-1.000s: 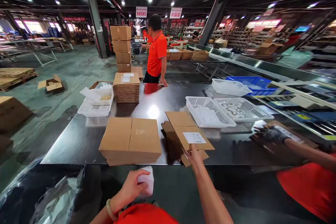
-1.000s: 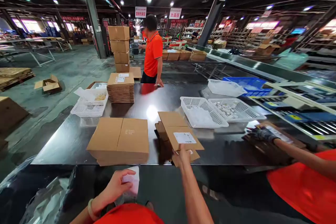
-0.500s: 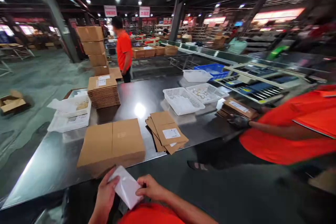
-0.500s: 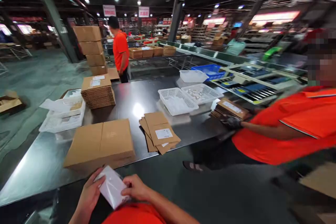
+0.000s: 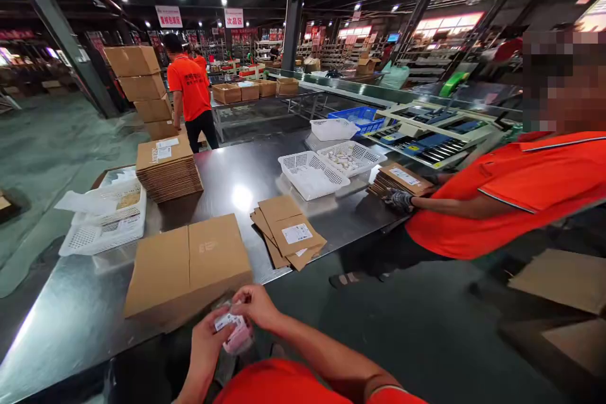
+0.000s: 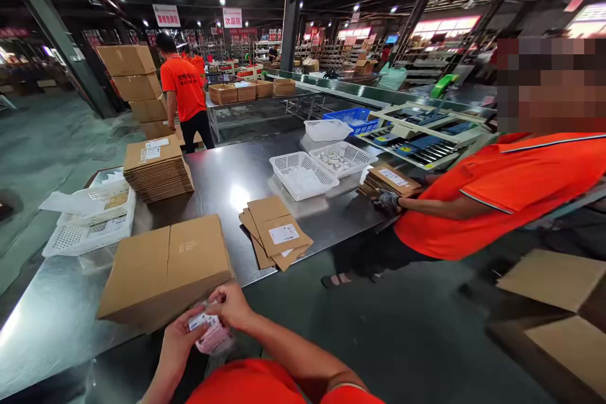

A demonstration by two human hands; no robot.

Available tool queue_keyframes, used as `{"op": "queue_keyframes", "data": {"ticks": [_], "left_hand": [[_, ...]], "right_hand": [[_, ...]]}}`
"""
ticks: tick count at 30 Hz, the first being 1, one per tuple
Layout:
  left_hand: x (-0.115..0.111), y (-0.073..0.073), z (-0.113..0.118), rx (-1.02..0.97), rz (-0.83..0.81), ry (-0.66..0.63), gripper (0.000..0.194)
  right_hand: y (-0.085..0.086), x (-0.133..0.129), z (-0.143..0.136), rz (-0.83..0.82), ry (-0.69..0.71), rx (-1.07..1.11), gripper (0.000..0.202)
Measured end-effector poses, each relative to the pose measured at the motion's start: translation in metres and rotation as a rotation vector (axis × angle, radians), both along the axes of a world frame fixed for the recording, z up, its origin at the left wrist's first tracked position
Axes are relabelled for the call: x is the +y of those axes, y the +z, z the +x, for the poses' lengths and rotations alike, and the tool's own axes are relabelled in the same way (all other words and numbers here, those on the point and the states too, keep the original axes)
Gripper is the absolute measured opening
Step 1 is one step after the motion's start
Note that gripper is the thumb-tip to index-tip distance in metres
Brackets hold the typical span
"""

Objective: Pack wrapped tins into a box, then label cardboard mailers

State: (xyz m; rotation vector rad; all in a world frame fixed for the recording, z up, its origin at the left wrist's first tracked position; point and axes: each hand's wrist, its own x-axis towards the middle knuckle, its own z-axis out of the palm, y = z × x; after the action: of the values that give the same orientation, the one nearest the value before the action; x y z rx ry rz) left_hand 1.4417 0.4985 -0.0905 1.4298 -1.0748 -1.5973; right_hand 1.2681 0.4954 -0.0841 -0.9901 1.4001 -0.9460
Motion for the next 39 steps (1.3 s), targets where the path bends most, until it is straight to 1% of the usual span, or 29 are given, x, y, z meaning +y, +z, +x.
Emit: {"op": "queue_keyframes", "data": {"ticks": [2, 3, 5, 8, 11, 13, 14, 16, 18, 20, 22, 23, 25, 27, 28, 29, 30, 31, 32, 33, 34, 35, 36, 37, 38, 39], "left_hand": [[-0.004, 0.008, -0.001, -0.019, 0.006, -0.002, 0.061], [-0.005, 0.014, -0.003, -0.023, 0.014, -0.009, 0.062], [-0.007, 0.025, -0.006, -0.032, 0.017, -0.019, 0.064], [-0.011, 0.039, -0.01, -0.01, 0.038, -0.005, 0.066], [-0.012, 0.047, -0.011, 0.054, 0.087, -0.003, 0.064], [-0.009, 0.047, -0.01, 0.114, 0.149, -0.057, 0.061], [-0.007, 0.047, -0.01, 0.141, 0.18, -0.09, 0.058], [-0.002, 0.046, -0.01, 0.185, 0.223, -0.128, 0.055], [0.002, 0.047, -0.013, 0.21, 0.227, -0.104, 0.055], [0.001, 0.05, -0.017, 0.238, 0.213, -0.055, 0.057], [-0.004, 0.051, -0.023, 0.267, 0.2, -0.005, 0.058], [-0.006, 0.051, -0.025, 0.28, 0.194, 0.017, 0.058], [-0.008, 0.045, -0.028, 0.291, 0.186, 0.055, 0.056], [-0.003, 0.031, -0.025, 0.282, 0.197, 0.057, 0.057], [0.002, 0.022, -0.021, 0.277, 0.205, 0.023, 0.058], [0.008, 0.012, -0.015, 0.275, 0.209, -0.032, 0.06], [0.014, 0.002, -0.008, 0.278, 0.207, -0.096, 0.064], [0.02, -0.006, 0.0, 0.286, 0.197, -0.158, 0.07], [0.024, -0.013, 0.008, 0.293, 0.183, -0.205, 0.078], [0.027, -0.017, 0.015, 0.294, 0.169, -0.228, 0.085], [0.028, -0.018, 0.021, 0.286, 0.155, -0.235, 0.09], [0.027, -0.015, 0.025, 0.262, 0.143, -0.234, 0.091], [0.024, -0.01, 0.027, 0.221, 0.127, -0.236, 0.086], [0.019, -0.001, 0.027, 0.167, 0.1, -0.241, 0.076], [0.014, 0.009, 0.026, 0.11, 0.067, -0.245, 0.065], [0.007, 0.02, 0.024, 0.063, 0.033, -0.255, 0.058]], "right_hand": [[0.006, 0.003, -0.007, -0.048, 0.029, 0.029, 0.013], [0.009, 0.005, -0.01, -0.1, 0.031, 0.073, 0.01], [0.012, 0.01, -0.011, -0.253, 0.02, 0.21, 0.007], [0.017, 0.019, -0.009, -0.46, 0.018, 0.41, 0.015], [0.028, 0.025, -0.009, -0.604, 0.012, 0.531, 0.021], [0.041, 0.017, -0.016, -0.696, -0.036, 0.567, 0.02], [0.05, 0.006, -0.021, -0.725, -0.068, 0.562, 0.018], [0.067, -0.029, -0.033, -0.723, -0.118, 0.523, 0.013], [0.084, -0.077, -0.042, -0.653, -0.137, 0.498, 0.01], [0.095, -0.127, -0.046, -0.586, -0.119, 0.537, 0.011], [0.1, -0.169, -0.045, -0.534, -0.057, 0.603, 0.014], [0.1, -0.184, -0.043, -0.502, -0.017, 0.646, 0.015], [0.098, -0.201, -0.039, -0.412, 0.067, 0.77, 0.014], [0.094, -0.207, -0.035, -0.328, 0.114, 0.891, 0.008], [0.093, -0.206, -0.034, -0.306, 0.119, 0.931, 0.003], [0.093, -0.205, -0.033, -0.298, 0.111, 0.961, 0.017], [0.093, -0.202, -0.032, -0.305, 0.092, 0.985, 0.036], [0.094, -0.199, -0.03, -0.327, 0.066, 1.012, 0.056], [0.096, -0.194, -0.027, -0.356, 0.048, 1.047, 0.071], [0.096, -0.189, -0.022, -0.398, 0.05, 1.079, 0.079], [0.097, -0.183, -0.015, -0.446, 0.093, 1.098, 0.081], [0.096, -0.176, -0.008, -0.491, 0.168, 1.098, 0.08], [0.095, -0.169, 0.001, -0.521, 0.267, 1.082, 0.079], [0.092, -0.164, 0.009, -0.527, 0.371, 1.055, 0.082], [0.089, -0.16, 0.016, -0.517, 0.46, 1.025, 0.087], [0.086, -0.16, 0.02, -0.499, 0.519, 0.998, 0.092]]}}
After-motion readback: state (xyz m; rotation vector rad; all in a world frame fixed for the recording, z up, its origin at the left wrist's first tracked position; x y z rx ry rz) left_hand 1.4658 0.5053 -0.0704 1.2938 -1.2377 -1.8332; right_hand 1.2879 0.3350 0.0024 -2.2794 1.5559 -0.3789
